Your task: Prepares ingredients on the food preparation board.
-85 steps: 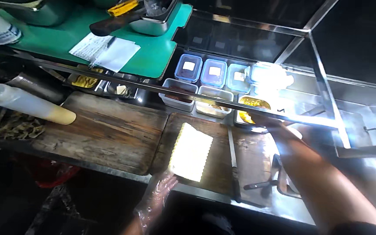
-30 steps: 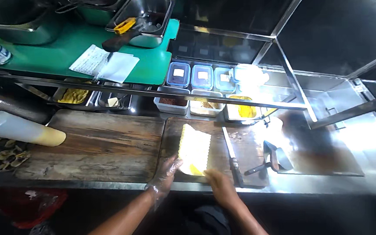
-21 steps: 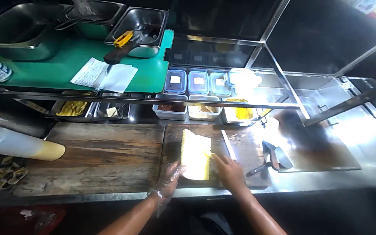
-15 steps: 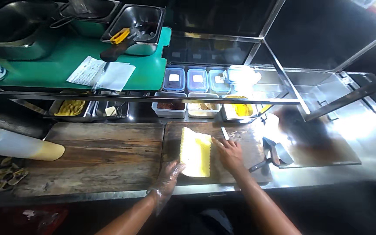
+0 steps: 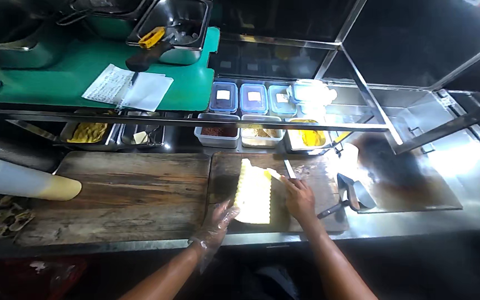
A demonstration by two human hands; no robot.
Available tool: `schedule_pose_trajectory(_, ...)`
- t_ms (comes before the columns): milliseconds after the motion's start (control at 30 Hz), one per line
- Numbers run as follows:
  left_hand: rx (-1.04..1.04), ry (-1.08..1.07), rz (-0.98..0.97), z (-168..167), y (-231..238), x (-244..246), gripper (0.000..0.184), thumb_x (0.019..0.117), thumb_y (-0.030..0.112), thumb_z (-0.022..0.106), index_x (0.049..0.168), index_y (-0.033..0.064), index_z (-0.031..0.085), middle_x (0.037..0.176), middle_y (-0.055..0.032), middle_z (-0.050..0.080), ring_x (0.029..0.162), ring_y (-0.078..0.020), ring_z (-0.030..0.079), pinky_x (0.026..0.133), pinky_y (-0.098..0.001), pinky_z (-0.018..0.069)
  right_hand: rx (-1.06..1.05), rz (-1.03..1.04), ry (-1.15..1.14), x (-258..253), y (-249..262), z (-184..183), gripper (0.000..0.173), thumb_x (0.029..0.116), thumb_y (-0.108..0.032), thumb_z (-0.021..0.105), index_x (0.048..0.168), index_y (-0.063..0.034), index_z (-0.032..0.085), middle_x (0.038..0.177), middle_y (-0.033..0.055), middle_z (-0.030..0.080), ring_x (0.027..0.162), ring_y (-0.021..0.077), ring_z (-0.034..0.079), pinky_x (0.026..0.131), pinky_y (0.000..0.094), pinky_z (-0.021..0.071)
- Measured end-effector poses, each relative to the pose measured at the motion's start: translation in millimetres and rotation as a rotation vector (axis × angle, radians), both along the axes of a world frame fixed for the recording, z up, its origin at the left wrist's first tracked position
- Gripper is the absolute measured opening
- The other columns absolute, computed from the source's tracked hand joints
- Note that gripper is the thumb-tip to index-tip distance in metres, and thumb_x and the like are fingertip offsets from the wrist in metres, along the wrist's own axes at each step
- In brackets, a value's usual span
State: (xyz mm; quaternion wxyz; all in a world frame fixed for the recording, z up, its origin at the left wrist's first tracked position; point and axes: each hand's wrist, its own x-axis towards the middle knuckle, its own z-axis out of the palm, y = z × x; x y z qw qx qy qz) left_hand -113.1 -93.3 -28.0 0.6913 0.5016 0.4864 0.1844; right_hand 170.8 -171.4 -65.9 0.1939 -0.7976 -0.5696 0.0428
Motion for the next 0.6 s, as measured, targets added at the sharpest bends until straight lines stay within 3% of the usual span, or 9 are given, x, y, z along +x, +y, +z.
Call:
schedule_pose_trajectory(100, -0.046, -0.023, 0.044, -6, -2, -2, 0.048, 0.0983, 0.031, 0.063, 0.135, 0.0004, 0.058, 0.125, -0.0131, 0.066, 0.111, -0.0175, 0.067, 0.093, -0.0347, 0.059, -0.119, -0.032, -0.031, -25, 9, 17, 0.044, 0.097, -0.011, 0.059, 0.138, -0.0256, 0.066, 0.123, 0.008, 0.07, 0.111, 0.0328, 0.066, 0.083, 0.0554, 0.0537)
schedule_pose_trajectory(200, 0.008, -0.019, -0.042, -5, 4, -3, 0.048, 0.0998, 0.032, 0.062, 0.136, 0.0004, 0.058, 0.127, -0.0117, 0.065, 0.114, -0.0156, 0.065, 0.098, -0.0329, 0.0573, -0.387, -0.214, -0.009, -29, 4, 43, 0.041, 0.0974, -0.018, 0.059, 0.136, -0.0282, 0.067, 0.122, 0.0094, 0.07, 0.113, 0.0334, 0.064, 0.086, 0.0587, 0.0504)
schedule_pose_trajectory(300, 0.062, 0.022, -0.078, -10, 5, -9, 0.044, 0.1001, 0.034, 0.061, 0.133, 0.0044, 0.063, 0.124, -0.008, 0.068, 0.113, -0.0134, 0.066, 0.098, -0.0332, 0.0569, -0.334, -0.267, 0.221, -38, 6, 59, 0.034, 0.1044, -0.019, 0.052, 0.134, -0.0161, 0.068, 0.119, 0.0167, 0.07, 0.107, 0.0366, 0.068, 0.088, 0.0598, 0.0554)
schedule_pose_trajectory(400, 0.005, -0.007, -0.006, -18, 2, -7, 0.041, 0.0986, 0.035, 0.065, 0.123, 0.0015, 0.065, 0.114, -0.0113, 0.069, 0.104, -0.018, 0.069, 0.092, -0.0364, 0.0603, -0.377, -0.235, 0.378, -64, 12, 54, 0.037, 0.1053, -0.021, 0.049, 0.14, -0.0174, 0.064, 0.128, 0.0148, 0.067, 0.112, 0.0357, 0.067, 0.093, 0.0612, 0.0549)
schedule_pose_trajectory(500, 0.09, 0.043, -0.127, -8, 8, -7, 0.044, 0.0995, 0.036, 0.062, 0.127, 0.0014, 0.065, 0.12, -0.0105, 0.068, 0.111, -0.0137, 0.064, 0.1, -0.0327, 0.0528, -0.461, -0.134, 0.364, -102, -32, 63, 0.04, 0.1034, -0.02, 0.045, 0.138, -0.0156, 0.065, 0.122, 0.0124, 0.069, 0.108, 0.0291, 0.069, 0.091, 0.0513, 0.057)
schedule_pose_trajectory(600, 0.056, -0.033, -0.08, -13, 6, -11, 0.045, 0.0996, 0.034, 0.062, 0.133, 0.0035, 0.064, 0.125, -0.0088, 0.069, 0.114, -0.014, 0.067, 0.099, -0.034, 0.0572, -0.335, -0.106, 0.584, -116, -61, 74, 0.035, 0.1041, -0.02, 0.049, 0.129, -0.011, 0.071, 0.108, 0.0087, 0.072, 0.096, 0.0194, 0.07, 0.089, 0.0407, 0.0577)
